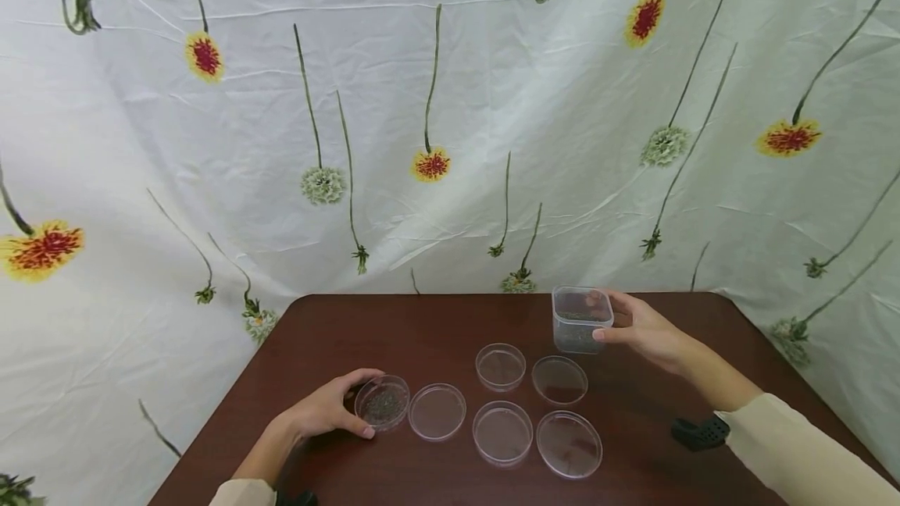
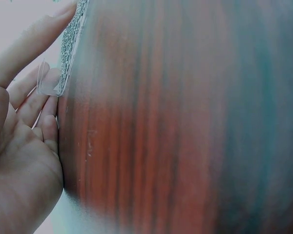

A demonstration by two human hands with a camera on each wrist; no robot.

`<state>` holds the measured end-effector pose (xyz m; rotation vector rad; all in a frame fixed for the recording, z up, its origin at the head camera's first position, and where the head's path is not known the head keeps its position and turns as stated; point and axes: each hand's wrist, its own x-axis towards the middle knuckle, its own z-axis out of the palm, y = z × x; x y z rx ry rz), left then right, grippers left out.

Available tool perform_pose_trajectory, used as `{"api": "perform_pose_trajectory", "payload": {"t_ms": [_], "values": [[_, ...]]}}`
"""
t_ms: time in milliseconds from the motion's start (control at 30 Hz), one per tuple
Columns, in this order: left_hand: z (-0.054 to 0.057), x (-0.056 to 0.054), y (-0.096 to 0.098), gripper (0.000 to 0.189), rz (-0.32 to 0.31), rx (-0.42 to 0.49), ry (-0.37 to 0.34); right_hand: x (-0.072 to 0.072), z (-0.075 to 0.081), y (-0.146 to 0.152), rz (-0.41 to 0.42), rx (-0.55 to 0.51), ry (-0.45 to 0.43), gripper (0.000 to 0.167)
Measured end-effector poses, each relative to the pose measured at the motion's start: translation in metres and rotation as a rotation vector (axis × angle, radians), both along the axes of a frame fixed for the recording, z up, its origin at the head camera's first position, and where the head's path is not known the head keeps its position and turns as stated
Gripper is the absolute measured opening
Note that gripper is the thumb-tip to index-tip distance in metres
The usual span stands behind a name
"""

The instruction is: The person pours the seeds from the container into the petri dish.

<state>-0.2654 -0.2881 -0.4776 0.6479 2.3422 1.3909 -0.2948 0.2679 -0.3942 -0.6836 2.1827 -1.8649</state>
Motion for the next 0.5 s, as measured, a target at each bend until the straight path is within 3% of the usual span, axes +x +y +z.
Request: {"api": "perform_pose_trajectory", "payload": {"t_ms": [500], "values": [[-0.001, -0.002, 0.000, 0.087, -0.003, 0.002, 0.002, 0.013, -0.004, 0.038, -0.052, 0.024, 0.018, 0.076]]}}
